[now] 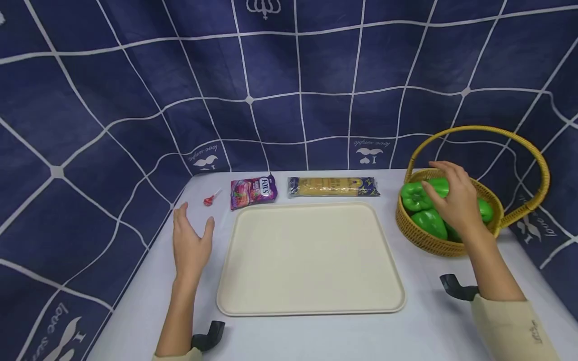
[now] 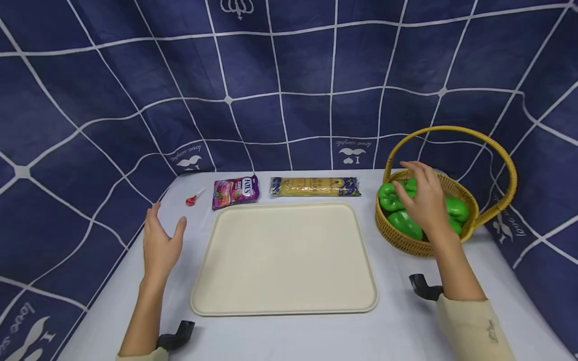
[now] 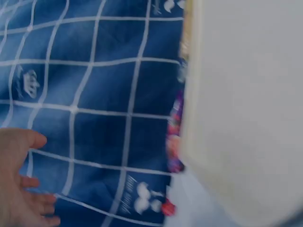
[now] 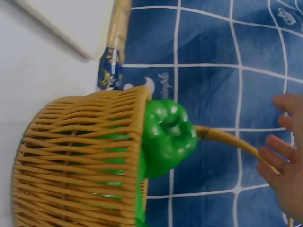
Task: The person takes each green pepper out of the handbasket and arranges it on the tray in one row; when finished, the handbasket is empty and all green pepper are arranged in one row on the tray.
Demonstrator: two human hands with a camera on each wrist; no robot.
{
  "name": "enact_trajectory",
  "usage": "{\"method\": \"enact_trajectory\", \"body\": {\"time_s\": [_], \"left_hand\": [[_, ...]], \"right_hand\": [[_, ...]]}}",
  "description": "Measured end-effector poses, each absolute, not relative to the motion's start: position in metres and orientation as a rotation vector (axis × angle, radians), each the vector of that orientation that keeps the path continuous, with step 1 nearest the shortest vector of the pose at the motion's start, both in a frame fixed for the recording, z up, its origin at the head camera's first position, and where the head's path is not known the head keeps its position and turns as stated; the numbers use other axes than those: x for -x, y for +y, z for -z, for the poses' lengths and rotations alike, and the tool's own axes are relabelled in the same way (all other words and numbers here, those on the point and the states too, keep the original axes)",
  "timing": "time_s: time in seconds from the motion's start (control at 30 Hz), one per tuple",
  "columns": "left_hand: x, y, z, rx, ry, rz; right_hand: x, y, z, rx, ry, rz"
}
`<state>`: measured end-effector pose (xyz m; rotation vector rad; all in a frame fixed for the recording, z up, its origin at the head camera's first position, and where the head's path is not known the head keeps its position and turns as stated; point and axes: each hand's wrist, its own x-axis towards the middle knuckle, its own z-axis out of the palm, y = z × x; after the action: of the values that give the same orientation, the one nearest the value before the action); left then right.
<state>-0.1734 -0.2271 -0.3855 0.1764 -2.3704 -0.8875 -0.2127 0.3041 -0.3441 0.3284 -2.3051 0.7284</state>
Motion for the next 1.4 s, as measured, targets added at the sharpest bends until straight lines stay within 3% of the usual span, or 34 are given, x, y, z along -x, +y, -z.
{"method": "enact_trajectory", "body": {"time_s": [0.33, 0.53, 1.4], "left_hand": [[0.192, -0.265, 0.461, 0.280, -2.612, 1.144], [0.194, -0.271, 0.492, 0.242, -2.654, 1.499], [0.185, -0.273, 0.497, 0.209, -2.936, 1.284]], "right_hand": [[0.233, 0.330, 0.370, -0.477, -2.665, -0.814], [0.240, 0.344, 0.381, -0.550, -2.737, -0.896], [0.251, 0.350, 0.402, -0.520, -2.707, -0.797]]}}
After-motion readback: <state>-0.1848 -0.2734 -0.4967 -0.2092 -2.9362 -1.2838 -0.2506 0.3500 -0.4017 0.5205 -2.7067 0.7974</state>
